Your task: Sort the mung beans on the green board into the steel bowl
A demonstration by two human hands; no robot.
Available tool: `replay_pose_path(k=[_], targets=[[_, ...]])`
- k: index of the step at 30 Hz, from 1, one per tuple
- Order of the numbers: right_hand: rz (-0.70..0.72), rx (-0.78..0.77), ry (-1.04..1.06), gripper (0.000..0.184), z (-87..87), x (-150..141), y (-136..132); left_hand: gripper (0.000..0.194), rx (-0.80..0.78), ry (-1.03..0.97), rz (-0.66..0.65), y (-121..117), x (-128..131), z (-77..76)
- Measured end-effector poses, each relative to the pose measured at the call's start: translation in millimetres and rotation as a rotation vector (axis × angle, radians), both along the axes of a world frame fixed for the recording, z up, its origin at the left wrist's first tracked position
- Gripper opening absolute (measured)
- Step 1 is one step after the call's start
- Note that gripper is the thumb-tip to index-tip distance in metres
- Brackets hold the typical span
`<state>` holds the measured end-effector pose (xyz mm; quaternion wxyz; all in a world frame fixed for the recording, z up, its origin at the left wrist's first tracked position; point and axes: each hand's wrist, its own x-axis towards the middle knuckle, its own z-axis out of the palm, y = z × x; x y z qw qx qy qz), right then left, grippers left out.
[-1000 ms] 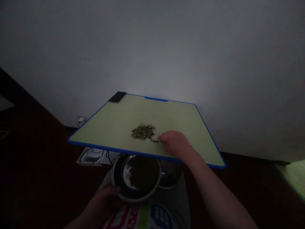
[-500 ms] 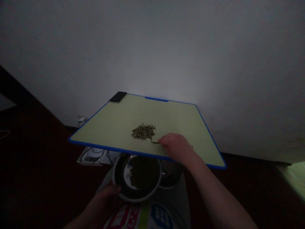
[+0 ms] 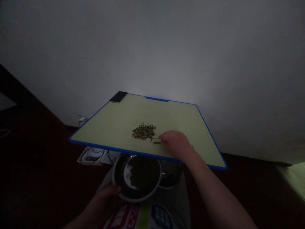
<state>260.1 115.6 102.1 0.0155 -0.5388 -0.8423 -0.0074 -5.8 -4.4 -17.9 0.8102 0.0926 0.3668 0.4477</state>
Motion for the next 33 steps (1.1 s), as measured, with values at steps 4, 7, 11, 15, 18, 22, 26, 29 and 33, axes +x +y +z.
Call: replay_pose_path(k=[4, 7, 11, 15, 18, 22, 26, 29, 33], targets=[[0.016, 0.006, 0.012, 0.031, -0.1, -3.3, 0.7, 0.075, 0.007, -0.016, -0.009, 0.8, 0.0, -0.8], [0.023, -0.003, 0.011, 0.031, 0.0, -6.2, -0.7, 0.074, -0.001, -0.003, -0.008, 1.6, 0.1, -0.3], [0.047, -0.006, 0.025, 0.031, -0.8, -4.5, -4.7, 0.076, -0.016, 0.031, 0.006, 2.0, 1.4, 3.6], [0.061, -0.008, 0.048, 0.032, -3.0, 4.1, -8.1, 0.078, -0.017, 0.052, 0.004, 1.0, 2.2, 6.2], [0.035, -0.002, 0.052, 0.032, -4.6, 10.2, -8.4, 0.077, -0.009, 0.034, 0.002, 0.5, 1.7, 5.0], [0.014, 0.011, 0.054, 0.033, -4.4, 9.3, -6.6, 0.076, 0.028, 0.001, 0.0, 0.9, 0.9, 1.7], [0.044, 0.001, 0.059, 0.032, -2.0, -0.2, -3.5, 0.075, 0.011, -0.014, 0.002, 0.7, 0.5, -0.7], [0.053, 0.002, 0.053, 0.032, -0.7, -7.8, -0.7, 0.076, -0.013, -0.004, 0.005, 0.5, 0.2, -0.5], [0.058, -0.014, 0.047, 0.032, 1.2, -14.2, 1.7, 0.077, -0.024, 0.012, 0.018, 0.9, 0.7, 3.3]])
